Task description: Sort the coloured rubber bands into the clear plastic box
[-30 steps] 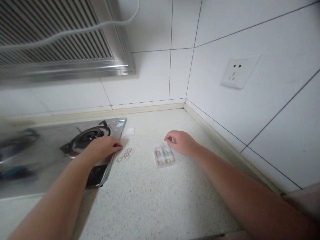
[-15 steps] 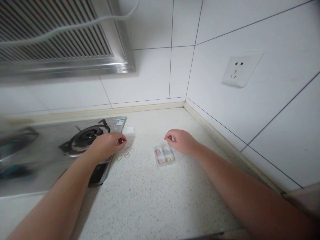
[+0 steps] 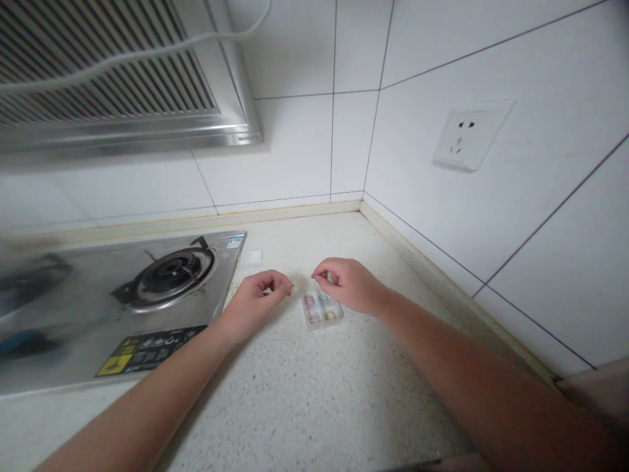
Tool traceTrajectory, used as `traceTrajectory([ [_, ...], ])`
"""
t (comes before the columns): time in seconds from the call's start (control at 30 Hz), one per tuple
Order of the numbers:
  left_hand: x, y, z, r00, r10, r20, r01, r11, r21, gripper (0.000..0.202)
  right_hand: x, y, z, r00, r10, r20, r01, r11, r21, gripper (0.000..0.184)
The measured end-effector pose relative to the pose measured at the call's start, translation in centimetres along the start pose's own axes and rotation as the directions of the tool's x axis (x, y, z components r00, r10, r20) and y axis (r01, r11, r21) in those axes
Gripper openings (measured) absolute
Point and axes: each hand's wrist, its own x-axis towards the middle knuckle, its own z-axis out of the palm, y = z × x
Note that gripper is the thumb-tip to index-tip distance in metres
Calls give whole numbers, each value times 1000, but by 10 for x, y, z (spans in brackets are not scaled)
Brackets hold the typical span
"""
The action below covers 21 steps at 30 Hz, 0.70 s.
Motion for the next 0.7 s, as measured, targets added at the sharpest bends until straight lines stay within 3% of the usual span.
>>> traceTrajectory([
  [0.2,-3,-6,15,993,-107,38,112,978,-174,31,-2,-8,5,999,-15,33,9,984,179,14],
  [0.7,-7,-9,17,993,-57,101,78,974,-213,31,-4,-10,6,997,10,71,-35,933,357,17],
])
